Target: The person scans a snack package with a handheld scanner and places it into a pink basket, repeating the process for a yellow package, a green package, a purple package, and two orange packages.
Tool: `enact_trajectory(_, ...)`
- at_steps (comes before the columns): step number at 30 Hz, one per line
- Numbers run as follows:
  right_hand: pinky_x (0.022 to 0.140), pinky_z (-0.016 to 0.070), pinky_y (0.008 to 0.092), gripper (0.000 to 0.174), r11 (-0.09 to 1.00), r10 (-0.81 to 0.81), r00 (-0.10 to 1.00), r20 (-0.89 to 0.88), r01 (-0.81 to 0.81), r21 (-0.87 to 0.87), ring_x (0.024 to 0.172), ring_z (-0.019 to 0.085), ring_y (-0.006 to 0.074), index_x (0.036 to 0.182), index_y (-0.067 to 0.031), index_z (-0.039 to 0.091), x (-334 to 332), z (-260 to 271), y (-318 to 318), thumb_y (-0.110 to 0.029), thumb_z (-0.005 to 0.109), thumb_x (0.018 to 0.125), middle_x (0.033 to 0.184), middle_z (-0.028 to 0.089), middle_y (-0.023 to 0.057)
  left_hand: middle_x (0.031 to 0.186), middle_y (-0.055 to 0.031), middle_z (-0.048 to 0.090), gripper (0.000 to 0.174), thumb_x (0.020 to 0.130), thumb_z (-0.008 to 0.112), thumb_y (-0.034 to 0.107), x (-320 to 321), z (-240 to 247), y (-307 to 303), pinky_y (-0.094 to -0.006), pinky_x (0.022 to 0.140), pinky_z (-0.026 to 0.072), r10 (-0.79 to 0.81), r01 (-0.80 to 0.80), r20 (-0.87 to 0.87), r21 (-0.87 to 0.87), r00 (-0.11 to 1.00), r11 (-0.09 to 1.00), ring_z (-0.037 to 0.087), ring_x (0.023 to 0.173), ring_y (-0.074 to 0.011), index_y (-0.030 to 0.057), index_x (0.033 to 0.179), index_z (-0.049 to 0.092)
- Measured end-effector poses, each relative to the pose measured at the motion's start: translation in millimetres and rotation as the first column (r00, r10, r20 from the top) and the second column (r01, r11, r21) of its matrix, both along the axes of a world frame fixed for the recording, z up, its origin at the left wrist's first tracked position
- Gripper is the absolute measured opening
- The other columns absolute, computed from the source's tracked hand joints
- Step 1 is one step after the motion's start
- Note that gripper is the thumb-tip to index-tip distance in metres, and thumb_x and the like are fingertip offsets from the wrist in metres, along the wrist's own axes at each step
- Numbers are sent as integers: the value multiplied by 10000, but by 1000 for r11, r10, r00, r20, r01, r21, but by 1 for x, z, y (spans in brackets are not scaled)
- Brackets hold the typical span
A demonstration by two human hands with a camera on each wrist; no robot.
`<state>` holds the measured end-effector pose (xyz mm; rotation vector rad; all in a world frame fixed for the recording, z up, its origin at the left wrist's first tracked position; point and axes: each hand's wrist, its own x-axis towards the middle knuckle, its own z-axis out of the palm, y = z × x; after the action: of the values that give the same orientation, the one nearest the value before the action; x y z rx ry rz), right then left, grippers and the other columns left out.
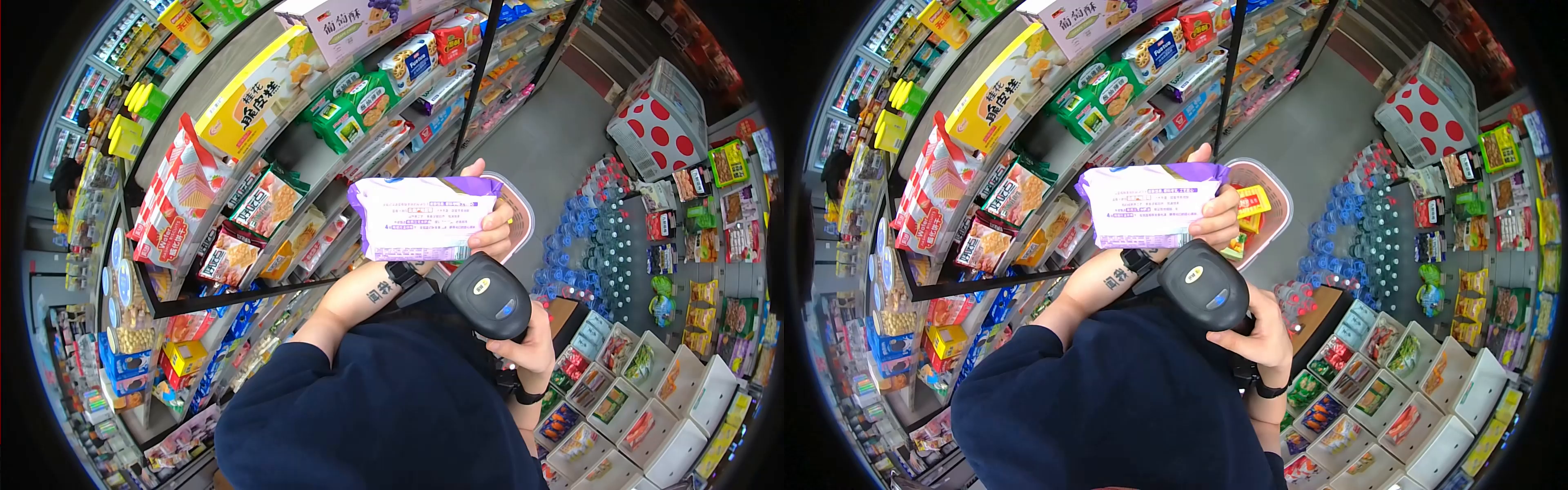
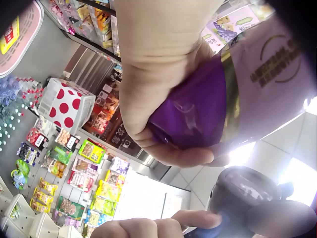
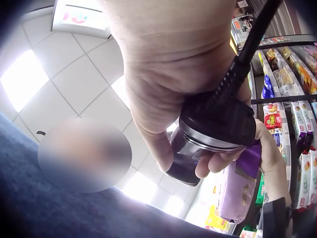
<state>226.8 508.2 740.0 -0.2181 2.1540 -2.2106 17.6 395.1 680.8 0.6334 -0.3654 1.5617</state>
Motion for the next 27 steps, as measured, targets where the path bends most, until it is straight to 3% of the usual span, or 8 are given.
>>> enact_trajectory(27,988,502,359,674,991,105,994,13,-106,81,1079,715,275,1321,91,594,-6,7,-13,-87,852,724,1167,725,195,682,-112,633,836,989,247,784,3,-6,-20,-351,606,461,25,-25,25,7,999,1000,612,695,-251,31,844,582)
